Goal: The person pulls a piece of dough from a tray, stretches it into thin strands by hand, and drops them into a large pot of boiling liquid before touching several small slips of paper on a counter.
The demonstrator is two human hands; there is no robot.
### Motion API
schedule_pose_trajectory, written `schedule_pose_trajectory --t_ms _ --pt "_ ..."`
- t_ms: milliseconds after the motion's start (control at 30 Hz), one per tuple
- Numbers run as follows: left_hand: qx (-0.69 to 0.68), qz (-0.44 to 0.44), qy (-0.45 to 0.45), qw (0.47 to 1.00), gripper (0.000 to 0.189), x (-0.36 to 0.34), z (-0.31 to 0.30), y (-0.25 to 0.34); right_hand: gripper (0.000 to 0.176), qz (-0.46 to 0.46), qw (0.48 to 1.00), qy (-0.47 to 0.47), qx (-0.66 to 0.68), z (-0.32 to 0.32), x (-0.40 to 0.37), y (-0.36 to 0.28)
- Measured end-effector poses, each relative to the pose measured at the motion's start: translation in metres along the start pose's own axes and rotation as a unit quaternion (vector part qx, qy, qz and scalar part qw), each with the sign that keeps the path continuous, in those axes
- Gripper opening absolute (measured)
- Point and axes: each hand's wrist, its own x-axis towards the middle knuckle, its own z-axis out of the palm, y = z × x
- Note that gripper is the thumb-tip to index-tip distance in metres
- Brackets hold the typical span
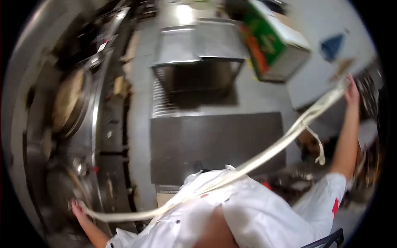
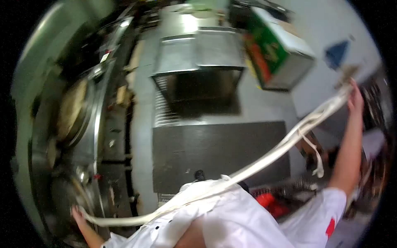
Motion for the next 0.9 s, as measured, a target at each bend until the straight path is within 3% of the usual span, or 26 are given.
schedule_pose_trajectory --t_ms 33,67,100,133,167,233,333,467,500,533,667,700,767,833,900 --pt "-0.004 -0.016 -0.012 1.000 0.058 -0.009 0.020 0.026 0.045 -0.046 0.999 -0.002 -0.003 0.046 -0.013 0.009" --pt "-0.014 0.043 -0.087 0.995 0.058 -0.027 0.047 0.049 0.046 -0.073 0.996 -0.050 0.023 0.074 -0.014 0.021" --pt "0.025 0.054 -0.030 0.998 0.056 -0.075 0.097 0.083 0.047 -0.065 0.993 -0.039 0.092 0.124 -0.030 0.027" --pt "-0.038 0.060 0.029 0.997 0.047 -0.107 0.141 0.101 0.049 -0.068 0.989 -0.070 0.111 0.169 -0.051 0.036" --pt "-0.069 0.064 -0.087 0.992 0.035 -0.100 0.138 0.106 0.051 -0.064 0.984 -0.113 0.122 0.219 -0.073 0.052" --pt "-0.156 0.083 -0.183 0.967 0.015 -0.134 0.202 0.111 0.055 -0.054 0.970 -0.190 0.143 0.311 -0.132 0.077" --pt "-0.200 0.035 -0.307 0.930 0.017 -0.199 0.287 0.123 0.063 -0.011 0.941 -0.294 0.166 0.433 -0.218 0.120" --pt "-0.337 0.040 -0.448 0.827 0.020 -0.196 0.361 0.097 0.075 0.092 0.890 -0.404 0.190 0.554 -0.291 0.184" --pt "-0.330 0.053 -0.441 0.833 0.020 -0.194 0.383 0.096 0.074 0.141 0.877 -0.419 0.186 0.582 -0.298 0.201" --pt "-0.314 0.091 -0.461 0.825 0.025 -0.185 0.401 0.093 0.072 0.192 0.854 -0.431 0.220 0.607 -0.306 0.221" --pt "-0.217 0.267 -0.498 0.796 0.055 -0.152 0.472 0.092 0.068 0.233 0.743 -0.586 0.223 0.721 -0.323 0.285" --pt "-0.204 0.249 -0.507 0.799 0.062 -0.144 0.487 0.091 0.064 0.284 0.711 -0.607 0.213 0.743 -0.326 0.305" --pt "-0.047 0.360 -0.468 0.806 0.075 -0.121 0.517 0.078 0.059 0.330 0.623 -0.687 0.175 0.800 -0.330 0.320" --pt "0.045 0.378 -0.441 0.813 0.082 -0.104 0.534 0.074 0.055 0.363 0.602 -0.702 0.119 0.846 -0.341 0.341" --pt "0.058 0.401 -0.405 0.820 0.082 -0.071 0.547 0.080 0.049 0.381 0.539 -0.733 0.163 0.890 -0.352 0.344"
